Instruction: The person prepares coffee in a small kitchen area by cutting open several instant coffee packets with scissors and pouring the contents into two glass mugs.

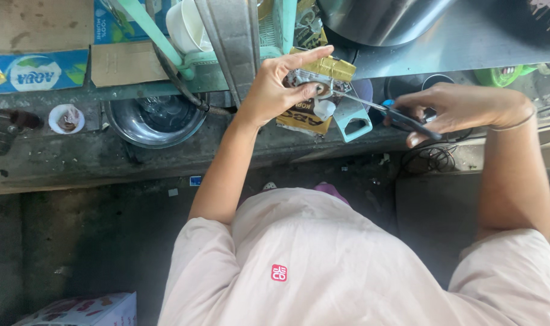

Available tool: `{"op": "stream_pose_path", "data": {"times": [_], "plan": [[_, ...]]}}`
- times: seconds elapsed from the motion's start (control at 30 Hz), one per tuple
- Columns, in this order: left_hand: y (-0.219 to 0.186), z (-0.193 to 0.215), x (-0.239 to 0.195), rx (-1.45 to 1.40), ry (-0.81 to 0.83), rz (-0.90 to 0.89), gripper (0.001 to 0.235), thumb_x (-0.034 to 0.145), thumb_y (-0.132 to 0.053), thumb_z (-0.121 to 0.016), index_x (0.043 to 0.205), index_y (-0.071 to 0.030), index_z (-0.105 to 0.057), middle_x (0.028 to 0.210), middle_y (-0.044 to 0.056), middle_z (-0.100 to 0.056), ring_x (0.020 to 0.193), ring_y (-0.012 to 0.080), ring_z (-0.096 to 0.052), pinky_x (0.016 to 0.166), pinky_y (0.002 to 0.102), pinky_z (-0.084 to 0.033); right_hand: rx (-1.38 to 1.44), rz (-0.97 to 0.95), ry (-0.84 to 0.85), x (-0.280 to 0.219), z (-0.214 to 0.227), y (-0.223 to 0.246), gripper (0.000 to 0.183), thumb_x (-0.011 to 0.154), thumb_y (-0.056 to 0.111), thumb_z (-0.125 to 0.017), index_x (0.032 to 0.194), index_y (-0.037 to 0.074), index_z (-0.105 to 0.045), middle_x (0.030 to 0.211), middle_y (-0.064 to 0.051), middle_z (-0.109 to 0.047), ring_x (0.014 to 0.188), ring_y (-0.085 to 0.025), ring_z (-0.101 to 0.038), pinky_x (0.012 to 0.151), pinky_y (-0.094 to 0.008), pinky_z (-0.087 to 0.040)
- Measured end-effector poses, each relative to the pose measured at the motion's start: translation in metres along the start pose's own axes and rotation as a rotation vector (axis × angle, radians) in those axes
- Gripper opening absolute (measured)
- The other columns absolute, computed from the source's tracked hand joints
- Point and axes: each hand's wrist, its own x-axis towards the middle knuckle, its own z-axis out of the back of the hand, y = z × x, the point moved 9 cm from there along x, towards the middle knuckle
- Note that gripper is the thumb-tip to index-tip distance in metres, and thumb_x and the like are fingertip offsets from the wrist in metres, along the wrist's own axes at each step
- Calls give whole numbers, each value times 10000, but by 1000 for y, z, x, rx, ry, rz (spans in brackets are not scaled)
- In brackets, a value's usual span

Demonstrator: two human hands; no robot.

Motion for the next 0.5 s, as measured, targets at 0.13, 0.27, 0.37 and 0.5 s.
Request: {"op": "stream_pose_path", "data": {"times": [0.13, 0.27, 0.37, 0.5], "plan": [[-14, 2, -2, -6, 42, -14, 596, 877, 74, -790, 1428, -87, -629, 1470, 64, -649, 1353, 173, -635, 1213, 331, -477, 33, -7, -32, -4, 4, 4, 697, 642, 520, -852, 1250, 198, -741, 663, -42, -714, 561, -184, -678, 537, -359, -506], [-19, -2, -4, -1, 67, -22, 593, 882, 53, -804, 1427, -91, -621, 1465, 64, -644, 1374, 177, -616, 1224, 335, -461, 22, -55, -20, -9, 5, 16, 645, 690, 532, -885, 1240, 219, -759, 626, -88, -678, 546, -217, -634, 543, -375, -485], [-16, -8, -3, -2, 86, -24, 566, 887, 39, -816, 1409, -95, -645, 1457, 64, -655, 1344, 174, -641, 1217, 340, -490, -32, -68, 14, -10, 3, 22, 652, 683, 556, -895, 1226, 224, -756, 646, -93, -687, 567, -221, -660, 565, -377, -501], [-17, -3, -3, 22, 58, -28, 585, 880, 56, -806, 1418, -96, -636, 1461, 56, -651, 1358, 172, -635, 1212, 340, -484, 1, -67, 0, -11, 1, 23, 739, 641, 576, -894, 1269, 228, -717, 713, -74, -718, 615, -213, -689, 600, -365, -525]]}}
